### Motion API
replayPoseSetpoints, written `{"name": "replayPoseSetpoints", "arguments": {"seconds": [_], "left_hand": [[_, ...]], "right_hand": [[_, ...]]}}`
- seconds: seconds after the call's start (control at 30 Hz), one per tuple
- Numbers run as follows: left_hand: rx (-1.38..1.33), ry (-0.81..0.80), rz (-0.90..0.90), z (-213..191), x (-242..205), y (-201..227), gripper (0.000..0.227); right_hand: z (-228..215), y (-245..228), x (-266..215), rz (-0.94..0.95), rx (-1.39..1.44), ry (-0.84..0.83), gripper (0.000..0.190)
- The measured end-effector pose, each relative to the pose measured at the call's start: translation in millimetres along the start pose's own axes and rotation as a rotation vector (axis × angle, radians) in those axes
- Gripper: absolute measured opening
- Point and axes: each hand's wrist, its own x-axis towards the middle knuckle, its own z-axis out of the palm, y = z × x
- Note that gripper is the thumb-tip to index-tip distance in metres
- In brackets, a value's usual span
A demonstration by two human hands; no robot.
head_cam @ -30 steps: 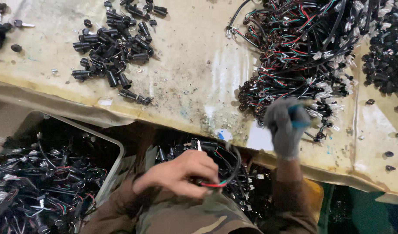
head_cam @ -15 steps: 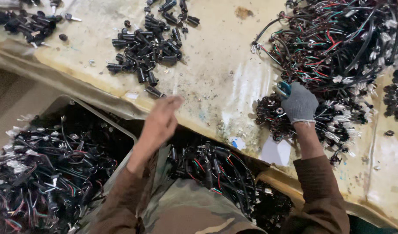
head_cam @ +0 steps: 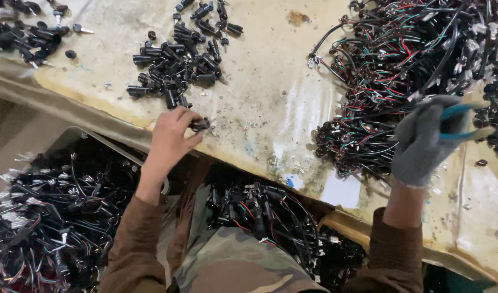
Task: The person repeatedly picks up black cylindrical connectors and wire harnesses from a workbench, inserts the connectors into the harness ends, and places the assembled units into a bin. The process is continuous and repetitive, with the person handling each unit one at a time.
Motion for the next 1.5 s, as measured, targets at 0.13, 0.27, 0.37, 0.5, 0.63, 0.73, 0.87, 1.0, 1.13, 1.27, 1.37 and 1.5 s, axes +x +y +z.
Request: {"name": "replayPoseSetpoints", "arguments": {"seconds": [0.13, 0.27, 0.37, 0.5, 0.63, 0.73, 0.87, 1.0, 1.13, 1.27, 1.37, 1.5], "left_hand": [[-0.598, 0.087, -0.055, 30, 4, 42, 0.035], [-1.561, -0.275, -0.256, 69, -6, 88, 0.03], [-1.717, -0.409, -0.33, 102, -18, 107, 0.038], [-1.906, -0.468, -0.438, 129, -32, 116, 0.041], [-1.893, -0.435, -0.345, 144, -42, 128, 0.033], [-1.776, -0.407, -0.342, 133, -38, 136, 0.029], [-1.475, -0.459, -0.286, 99, -31, 144, 0.029], [-1.151, -0.573, -0.202, 84, -27, 149, 0.024], [-0.901, -0.546, 0.229, 86, -18, 142, 0.025], [-0.797, -0.66, 0.475, 84, -11, 137, 0.023], [-0.69, -0.417, 0.169, 77, -6, 140, 0.025], [-0.603, -0.34, 0.271, 65, -6, 155, 0.024]], "right_hand": [[50, 8, -47, 0.048, -0.883, -0.676, 0.022], [86, 55, -78, 0.157, -1.318, -0.723, 0.029], [80, 72, -92, 0.109, -1.26, -0.651, 0.031], [66, 80, -92, -0.036, -1.195, -0.636, 0.036], [54, 91, -97, 0.02, -1.226, -0.646, 0.027], [56, 92, -95, -0.004, -1.226, -0.571, 0.019], [67, 64, -93, -0.017, -1.115, -0.564, 0.019], [80, 13, -90, -0.003, -0.715, -0.602, 0.02], [96, -15, -86, 0.049, -0.563, -0.915, 0.025], [105, -16, -87, 0.093, -0.607, -1.016, 0.027], [111, -8, -105, 0.08, -0.668, -0.66, 0.023], [102, -7, -126, 0.054, -0.41, -0.5, 0.027]]}}
